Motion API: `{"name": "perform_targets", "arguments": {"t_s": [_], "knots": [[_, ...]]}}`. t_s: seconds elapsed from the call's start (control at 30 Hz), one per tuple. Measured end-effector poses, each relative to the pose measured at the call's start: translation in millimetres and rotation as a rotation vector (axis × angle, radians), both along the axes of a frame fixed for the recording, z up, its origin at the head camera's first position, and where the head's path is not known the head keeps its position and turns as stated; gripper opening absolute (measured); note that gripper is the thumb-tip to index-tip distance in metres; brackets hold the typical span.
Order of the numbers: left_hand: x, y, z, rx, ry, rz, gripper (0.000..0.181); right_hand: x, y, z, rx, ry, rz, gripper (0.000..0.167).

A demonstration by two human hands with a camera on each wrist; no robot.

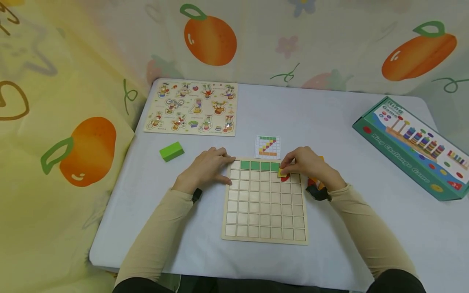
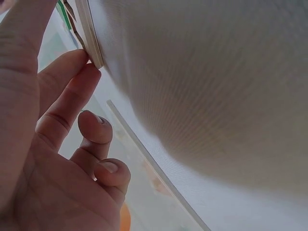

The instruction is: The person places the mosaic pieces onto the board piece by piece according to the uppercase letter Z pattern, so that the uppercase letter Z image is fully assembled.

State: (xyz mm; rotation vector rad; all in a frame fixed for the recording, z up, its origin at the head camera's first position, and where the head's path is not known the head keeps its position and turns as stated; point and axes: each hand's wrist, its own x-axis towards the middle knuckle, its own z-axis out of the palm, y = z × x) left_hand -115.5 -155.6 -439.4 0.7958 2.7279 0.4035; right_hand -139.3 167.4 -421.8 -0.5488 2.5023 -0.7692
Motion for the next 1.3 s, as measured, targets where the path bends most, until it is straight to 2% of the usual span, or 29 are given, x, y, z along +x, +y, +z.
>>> {"name": "perform_targets", "arguments": {"t_s": [0.23,0.37,0.53,0.6,0.73,0.83,1.07,1.3], "knots": [[0.0,-0.5,-0.2,0.006,0.003,0.002,0.078,1.9,-15.8,-8.6,0.029,0.001,0.034,0.011],[0.5,-0.6,-0.3,0.005,0.001,0.003,0.078,6.6,-20.3,-9.5,0.066,-0.015,0.008,0.010],[0.3,-0.2,-1.5,0.005,0.003,0.000,0.078,13.8,-22.8,-8.7,0.126,0.090,0.019,0.011],[0.0,-0.3,-2.0,0.006,0.004,-0.001,0.078,15.7,-20.4,-7.7,0.120,0.143,0.021,0.012],[0.2,-0.5,-1.7,0.005,-0.001,0.003,0.078,17.6,-9.6,-3.7,0.071,0.176,-0.023,0.010],[0.6,-0.7,-1.6,0.007,-0.003,0.005,0.077,18.8,2.3,-0.7,0.062,0.154,-0.062,0.010],[0.7,-0.6,-3.4,0.010,0.009,0.003,0.077,23.2,36.4,2.6,0.128,0.100,-0.137,0.019],[0.2,-1.1,-3.4,0.005,0.018,-0.004,0.077,28.8,68.0,3.3,0.126,0.043,-0.189,0.021]]}}
